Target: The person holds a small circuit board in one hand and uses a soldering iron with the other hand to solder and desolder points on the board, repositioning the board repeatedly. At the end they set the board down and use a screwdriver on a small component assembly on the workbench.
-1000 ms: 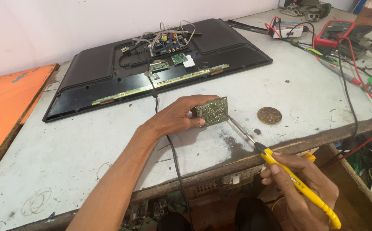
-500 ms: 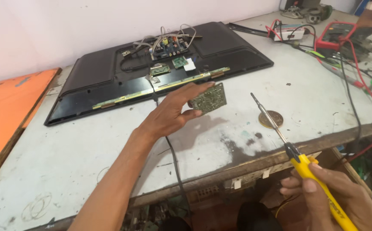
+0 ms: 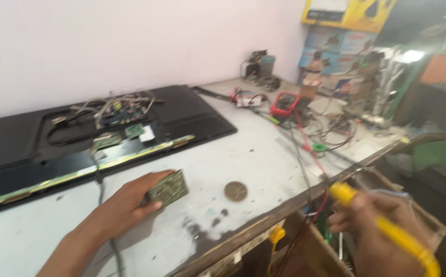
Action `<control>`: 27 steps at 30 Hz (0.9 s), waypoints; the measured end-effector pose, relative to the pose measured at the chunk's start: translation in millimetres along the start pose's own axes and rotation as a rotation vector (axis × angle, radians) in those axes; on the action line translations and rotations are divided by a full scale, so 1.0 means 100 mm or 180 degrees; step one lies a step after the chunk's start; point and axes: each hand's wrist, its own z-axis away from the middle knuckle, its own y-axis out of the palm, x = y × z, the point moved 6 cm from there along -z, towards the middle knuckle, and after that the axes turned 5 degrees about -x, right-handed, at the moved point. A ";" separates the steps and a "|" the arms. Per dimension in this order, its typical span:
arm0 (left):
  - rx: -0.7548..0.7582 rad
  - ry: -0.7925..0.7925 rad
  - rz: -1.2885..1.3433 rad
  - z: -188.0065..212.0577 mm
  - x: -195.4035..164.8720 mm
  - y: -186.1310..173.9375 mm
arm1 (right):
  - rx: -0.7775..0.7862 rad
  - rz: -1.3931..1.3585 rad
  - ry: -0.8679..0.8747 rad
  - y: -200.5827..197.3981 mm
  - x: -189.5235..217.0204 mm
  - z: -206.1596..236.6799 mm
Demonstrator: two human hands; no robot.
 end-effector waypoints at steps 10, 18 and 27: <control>0.0051 -0.0773 0.0036 -0.02 0.14 0.04 | -0.0057 0.0104 -0.0176 -0.76 -1.09 -2.67; 0.0204 -0.1186 -0.0104 -0.11 0.51 0.16 | -0.0391 0.0308 0.0025 -0.30 -0.71 -3.33; 0.0111 -0.0858 -0.0191 -0.16 0.66 0.18 | -0.0361 0.0657 0.0530 0.21 -0.77 -3.45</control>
